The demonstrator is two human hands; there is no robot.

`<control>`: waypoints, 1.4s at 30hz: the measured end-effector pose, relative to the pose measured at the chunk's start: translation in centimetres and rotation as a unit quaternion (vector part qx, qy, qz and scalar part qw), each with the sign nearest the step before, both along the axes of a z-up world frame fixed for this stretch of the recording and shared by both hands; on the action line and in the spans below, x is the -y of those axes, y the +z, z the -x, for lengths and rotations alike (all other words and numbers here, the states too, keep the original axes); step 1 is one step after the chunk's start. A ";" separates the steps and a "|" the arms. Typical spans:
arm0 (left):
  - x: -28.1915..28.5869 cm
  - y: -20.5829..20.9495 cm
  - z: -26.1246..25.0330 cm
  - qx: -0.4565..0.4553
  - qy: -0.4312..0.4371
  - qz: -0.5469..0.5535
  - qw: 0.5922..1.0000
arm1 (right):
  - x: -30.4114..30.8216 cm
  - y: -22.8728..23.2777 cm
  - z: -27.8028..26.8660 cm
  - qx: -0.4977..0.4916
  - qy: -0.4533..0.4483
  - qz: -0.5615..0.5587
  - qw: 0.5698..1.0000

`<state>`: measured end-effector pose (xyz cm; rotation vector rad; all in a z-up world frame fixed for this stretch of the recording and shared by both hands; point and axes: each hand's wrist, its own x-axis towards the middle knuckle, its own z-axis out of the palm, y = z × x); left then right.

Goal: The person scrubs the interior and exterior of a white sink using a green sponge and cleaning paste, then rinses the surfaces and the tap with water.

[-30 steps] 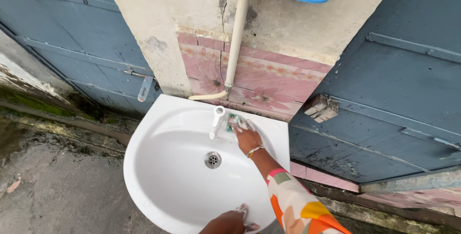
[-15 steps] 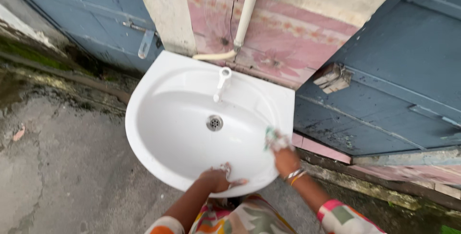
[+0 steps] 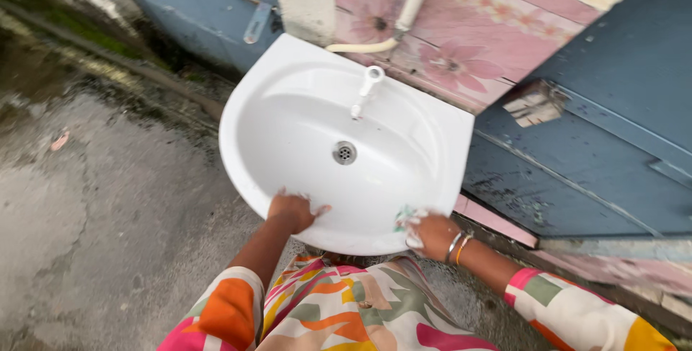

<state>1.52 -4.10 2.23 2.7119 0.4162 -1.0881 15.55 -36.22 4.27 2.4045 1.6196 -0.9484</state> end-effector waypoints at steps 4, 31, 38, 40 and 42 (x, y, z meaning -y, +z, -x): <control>-2.2 0.6 3.1 0.162 0.093 -0.031 0.982 | -2.1 -4.1 3.4 -0.004 0.126 -0.171 0.977; -7.7 3.0 3.4 0.449 0.560 0.145 0.681 | -48.1 -15.7 -12.3 0.185 0.016 -0.264 0.946; -6.1 1.7 3.5 0.337 0.465 0.101 0.813 | -39.4 -10.3 -17.6 0.283 -0.189 -0.290 0.895; -5.6 1.5 3.0 0.285 0.419 0.058 0.860 | -37.8 -9.6 -15.7 0.299 -0.226 -0.324 0.869; -5.1 1.9 3.2 0.236 0.377 0.029 0.895 | -37.8 -10.8 -14.7 0.319 -0.237 -0.376 0.837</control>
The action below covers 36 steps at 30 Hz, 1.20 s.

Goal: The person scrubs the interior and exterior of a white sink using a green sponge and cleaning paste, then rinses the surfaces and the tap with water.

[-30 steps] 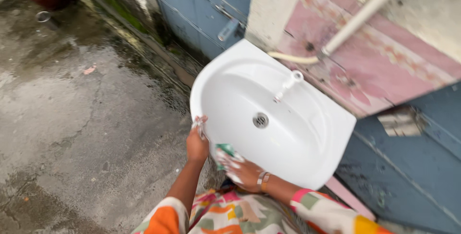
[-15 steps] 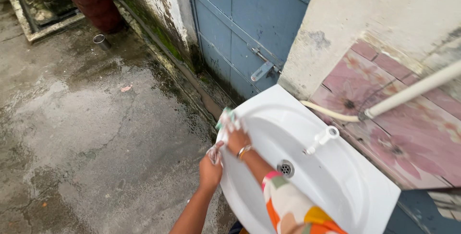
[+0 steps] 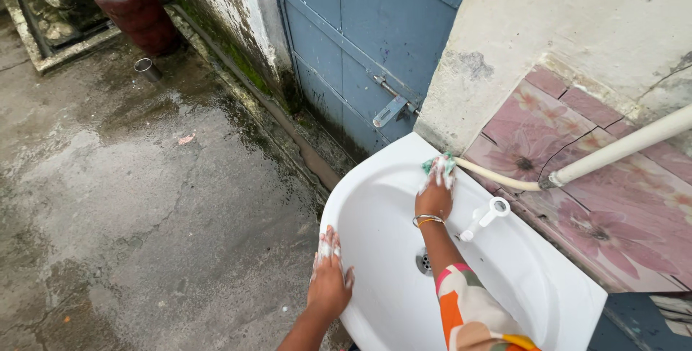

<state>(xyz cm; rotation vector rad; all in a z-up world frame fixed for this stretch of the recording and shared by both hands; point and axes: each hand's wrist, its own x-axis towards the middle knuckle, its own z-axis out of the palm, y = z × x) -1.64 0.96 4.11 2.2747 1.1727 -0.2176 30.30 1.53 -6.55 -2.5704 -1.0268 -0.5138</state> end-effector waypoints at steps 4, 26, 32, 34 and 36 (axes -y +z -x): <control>1.1 2.0 0.1 -0.100 -0.062 -0.028 0.993 | -2.9 -4.8 0.6 -0.200 0.053 0.075 0.976; 2.1 0.4 1.3 -0.069 -0.118 -0.079 0.988 | 3.6 -9.4 5.8 -0.123 0.208 0.253 0.937; 2.0 2.1 0.9 -0.105 -0.142 -0.084 0.981 | 14.5 -10.8 1.1 -0.019 0.136 0.331 0.933; 2.2 2.3 0.9 -0.119 -0.142 -0.067 0.981 | 15.8 -9.4 0.9 0.076 0.183 0.359 0.912; 2.6 2.3 0.8 -0.132 -0.151 -0.072 0.977 | 13.0 -9.0 1.3 0.072 0.204 0.394 0.893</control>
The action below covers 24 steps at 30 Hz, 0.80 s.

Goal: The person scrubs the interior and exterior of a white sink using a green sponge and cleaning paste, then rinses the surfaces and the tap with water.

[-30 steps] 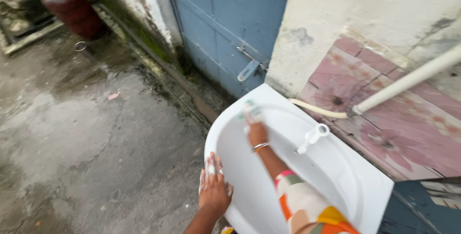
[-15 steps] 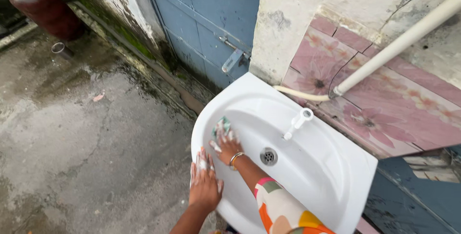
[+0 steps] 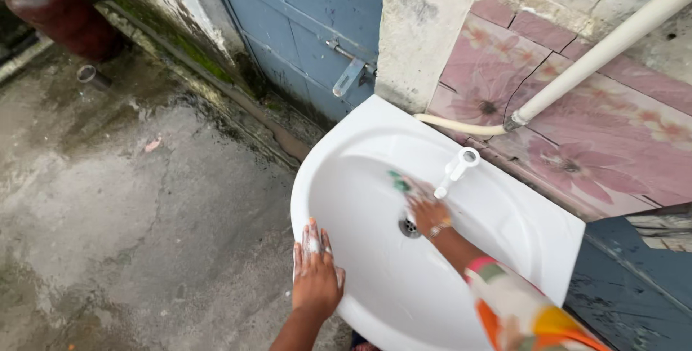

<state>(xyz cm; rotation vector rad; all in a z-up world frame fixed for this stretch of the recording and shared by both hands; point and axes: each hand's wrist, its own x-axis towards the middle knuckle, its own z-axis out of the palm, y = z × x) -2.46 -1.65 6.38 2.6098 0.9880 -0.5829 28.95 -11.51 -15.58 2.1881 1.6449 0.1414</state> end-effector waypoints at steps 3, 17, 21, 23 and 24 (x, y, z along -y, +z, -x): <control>-0.2 -0.1 0.0 -0.004 -0.004 -0.008 1.000 | -7.2 -0.2 0.3 0.051 0.108 0.004 0.993; -0.3 -2.8 -0.1 0.002 -0.077 -0.104 0.992 | -0.1 0.0 -1.1 -0.062 0.002 -0.040 0.997; -0.2 -2.0 0.6 -0.049 -0.071 -0.084 0.993 | -3.5 1.2 -1.5 0.095 0.119 0.114 0.982; 0.3 -1.0 -0.5 -0.057 -0.066 -0.068 0.994 | 1.8 3.1 -2.0 0.189 0.139 0.067 0.970; 0.4 -0.4 -0.3 -0.057 -0.062 -0.069 0.994 | 4.9 4.1 -1.6 0.165 0.112 0.131 0.971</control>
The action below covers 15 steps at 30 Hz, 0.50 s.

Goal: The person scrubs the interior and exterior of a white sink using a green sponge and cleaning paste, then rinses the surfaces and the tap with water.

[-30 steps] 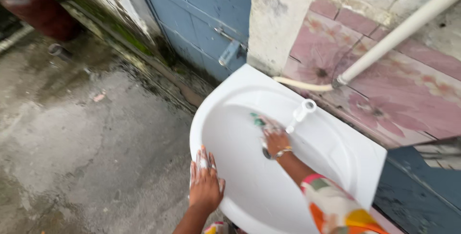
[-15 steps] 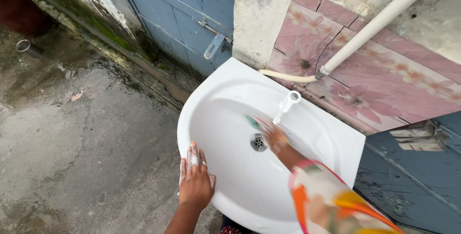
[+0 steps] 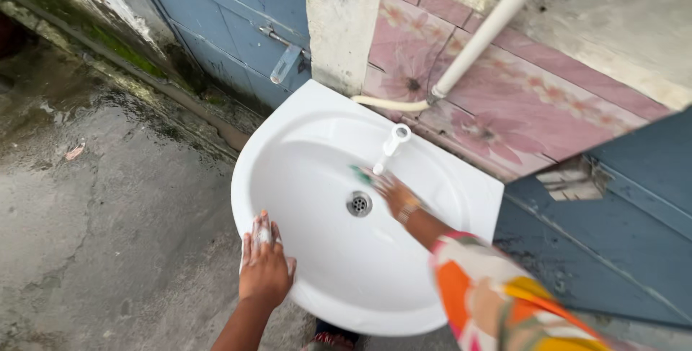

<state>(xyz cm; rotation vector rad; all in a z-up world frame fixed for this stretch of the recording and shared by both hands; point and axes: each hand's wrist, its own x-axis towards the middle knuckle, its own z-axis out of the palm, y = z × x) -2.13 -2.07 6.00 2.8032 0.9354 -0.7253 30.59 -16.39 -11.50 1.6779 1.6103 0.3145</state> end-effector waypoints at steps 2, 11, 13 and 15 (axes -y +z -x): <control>0.2 0.8 0.6 0.003 0.004 0.004 1.000 | 6.8 1.8 1.3 -0.005 -0.051 0.072 0.996; 0.8 0.3 0.5 0.015 0.011 0.047 0.999 | -2.7 -2.8 -0.3 -0.064 -0.072 -0.048 0.994; 0.1 0.3 0.3 -0.006 0.003 0.058 0.998 | -6.8 -2.8 -0.7 -0.058 -0.041 -0.027 0.997; -0.3 0.2 0.5 -0.005 -0.005 0.043 0.999 | -5.8 -2.5 -1.1 -0.002 -0.022 0.120 0.993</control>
